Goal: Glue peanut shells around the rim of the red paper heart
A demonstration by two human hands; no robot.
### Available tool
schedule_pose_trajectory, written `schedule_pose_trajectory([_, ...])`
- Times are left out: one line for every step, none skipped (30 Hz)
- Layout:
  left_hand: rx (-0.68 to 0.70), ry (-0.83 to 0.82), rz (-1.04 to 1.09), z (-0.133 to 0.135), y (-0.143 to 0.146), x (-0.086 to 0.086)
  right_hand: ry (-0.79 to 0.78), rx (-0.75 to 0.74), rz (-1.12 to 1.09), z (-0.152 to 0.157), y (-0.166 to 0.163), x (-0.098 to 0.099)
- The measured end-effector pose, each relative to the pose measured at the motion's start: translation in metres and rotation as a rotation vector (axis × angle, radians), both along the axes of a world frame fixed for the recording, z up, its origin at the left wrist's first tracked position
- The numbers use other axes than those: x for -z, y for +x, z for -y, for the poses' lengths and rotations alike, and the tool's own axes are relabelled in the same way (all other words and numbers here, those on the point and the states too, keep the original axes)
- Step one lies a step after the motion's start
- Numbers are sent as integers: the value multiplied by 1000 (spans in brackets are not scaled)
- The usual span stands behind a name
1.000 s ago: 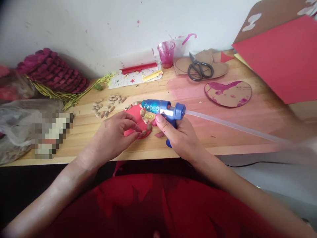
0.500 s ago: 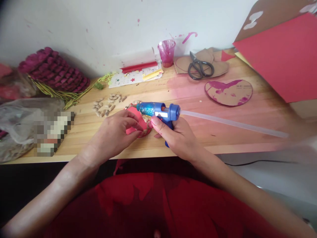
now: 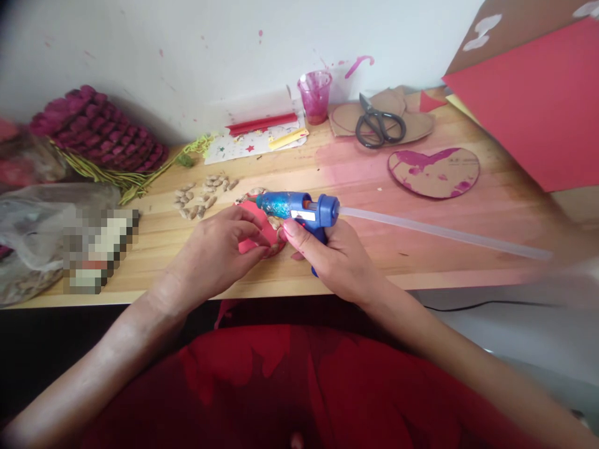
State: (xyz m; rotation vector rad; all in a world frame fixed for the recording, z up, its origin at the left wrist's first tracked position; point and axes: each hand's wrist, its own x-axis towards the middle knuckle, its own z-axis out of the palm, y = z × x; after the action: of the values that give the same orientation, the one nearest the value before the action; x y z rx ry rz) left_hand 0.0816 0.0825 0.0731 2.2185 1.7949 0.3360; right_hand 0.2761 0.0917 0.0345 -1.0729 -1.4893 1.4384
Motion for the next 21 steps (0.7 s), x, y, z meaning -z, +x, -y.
schedule_pose_trajectory([-3,-1,0,0,0,0,1,-2,-1,0,0,0])
schedule_pose_trajectory([-4,-2,1,0,1,-1,3,-3,-2,0,0,-1])
schedule_pose_trajectory([-3,-5,3,0,1,-1,6,-3,-6,0,0,-1])
schedule_pose_trajectory([-2,-8,4,0,1,-1,5,-4,-11,1,0,-1])
schedule_pose_trajectory([-1,-11,5,0,2,-1,2,-3,-18,1,0,-2])
schedule_pose_trajectory([1,-11,5,0,2,-1,-2,0,-25,1,0,-2])
schedule_pose_trajectory([3,-9,5,0,2,-1,-7,3,-31,1,0,-3])
schedule_pose_trajectory([4,-8,5,0,2,-1,-12,5,-33,1,-1,-3])
schedule_pose_trajectory([4,-7,5,0,2,-1,-14,10,-34,1,-1,-3])
schedule_pose_trajectory([3,-6,5,0,2,0,-14,13,-33,0,-1,-3])
schedule_pose_trajectory([3,-6,5,0,2,0,-13,13,-33,0,-1,-4])
schedule_pose_trajectory([3,-6,6,0,2,0,-12,12,-34,0,-2,-4])
schedule_pose_trajectory([3,-3,7,0,2,1,-13,11,-34,0,-2,-5])
schedule_pose_trajectory([3,0,8,0,2,1,-15,11,-31,0,-2,-5])
schedule_pose_trajectory([4,2,8,0,1,1,-17,11,-28,0,-2,-5])
schedule_pose_trajectory([3,4,8,0,1,2,-19,10,-24,0,-2,-6])
schedule_pose_trajectory([2,7,9,0,1,3,-19,14,-23,0,-2,-6])
schedule_pose_trajectory([2,11,12,0,1,3,-16,18,-24,0,-2,-6])
schedule_pose_trajectory([1,13,16,0,1,4,-12,21,-28,0,-2,-5])
schedule_pose_trajectory([-1,15,18,1,0,4,-8,27,-33,1,-2,-5])
schedule_pose_trajectory([-4,17,19,1,0,5,-8,31,-36,1,-1,-4])
